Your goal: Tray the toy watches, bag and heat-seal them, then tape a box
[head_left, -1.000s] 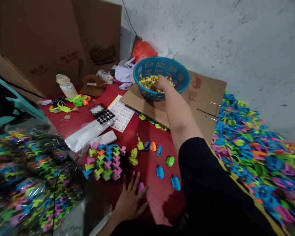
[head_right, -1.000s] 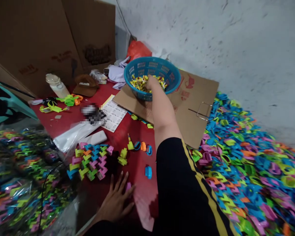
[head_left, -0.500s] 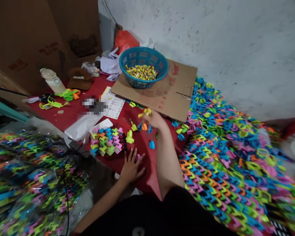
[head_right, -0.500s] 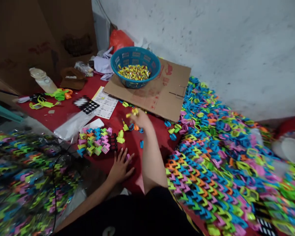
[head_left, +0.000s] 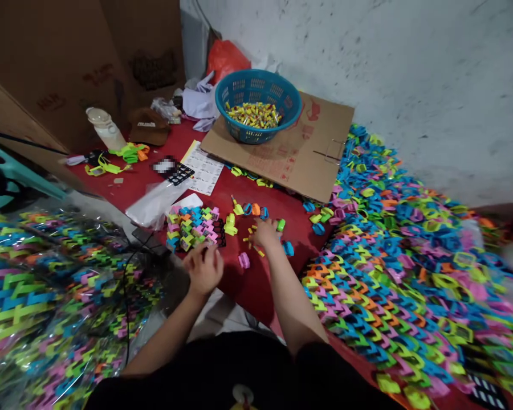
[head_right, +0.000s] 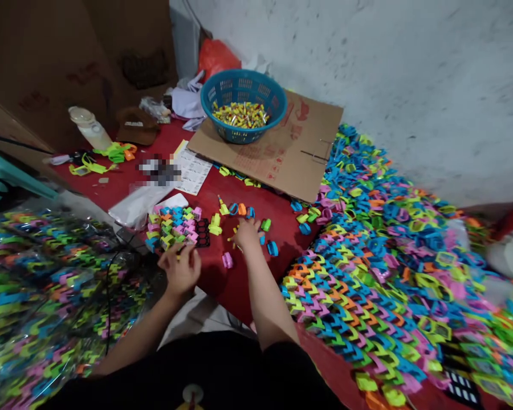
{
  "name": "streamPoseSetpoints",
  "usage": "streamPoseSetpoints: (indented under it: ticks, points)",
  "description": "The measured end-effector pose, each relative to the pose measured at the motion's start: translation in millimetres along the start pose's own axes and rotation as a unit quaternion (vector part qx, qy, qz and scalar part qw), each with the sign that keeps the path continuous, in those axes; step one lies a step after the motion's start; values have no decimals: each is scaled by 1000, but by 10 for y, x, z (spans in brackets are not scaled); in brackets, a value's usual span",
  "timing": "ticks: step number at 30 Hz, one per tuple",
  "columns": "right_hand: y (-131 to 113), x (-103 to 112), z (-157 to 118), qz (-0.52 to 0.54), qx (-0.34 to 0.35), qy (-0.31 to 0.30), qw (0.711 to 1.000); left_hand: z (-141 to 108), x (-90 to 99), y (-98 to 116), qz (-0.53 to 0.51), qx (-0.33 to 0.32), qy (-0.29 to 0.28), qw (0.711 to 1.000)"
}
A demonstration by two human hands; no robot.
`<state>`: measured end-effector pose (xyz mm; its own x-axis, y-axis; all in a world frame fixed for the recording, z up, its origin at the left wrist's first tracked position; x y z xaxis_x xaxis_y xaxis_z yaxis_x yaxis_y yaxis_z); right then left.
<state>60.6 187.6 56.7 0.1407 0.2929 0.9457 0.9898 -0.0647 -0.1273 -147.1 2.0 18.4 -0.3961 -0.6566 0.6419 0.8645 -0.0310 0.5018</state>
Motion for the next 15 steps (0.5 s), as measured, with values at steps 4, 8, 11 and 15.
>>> streamPoseSetpoints:
  ticks: [4, 8, 11, 15]
  points:
    - [-532, 307, 455, 85, 69, 90, 990, 29, -162, -380, 21, -47, -114, 992]
    - [-917, 283, 965, 78, 63, 97, 990, -35, -327, -404, 20, -103, -202, 974]
    - [-985, 118, 1197, 54, 44, 42, 997, -53, -339, -371, 22, -116, -224, 967]
    - [-1062, 66, 1343, 64, 64, 24, 996, -64, -328, -392, 24, -118, -231, 966]
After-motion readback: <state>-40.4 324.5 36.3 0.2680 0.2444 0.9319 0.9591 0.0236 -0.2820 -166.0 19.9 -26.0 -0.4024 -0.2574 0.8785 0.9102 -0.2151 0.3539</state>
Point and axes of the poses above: each hand's wrist, its own z-axis towards the middle knuckle, its own x-axis out of the back of the hand, y = z × x, the point moved 5 cm from there along z, towards the middle knuckle, and after that the axes turned 9 degrees about y, right-handed, at the moved point
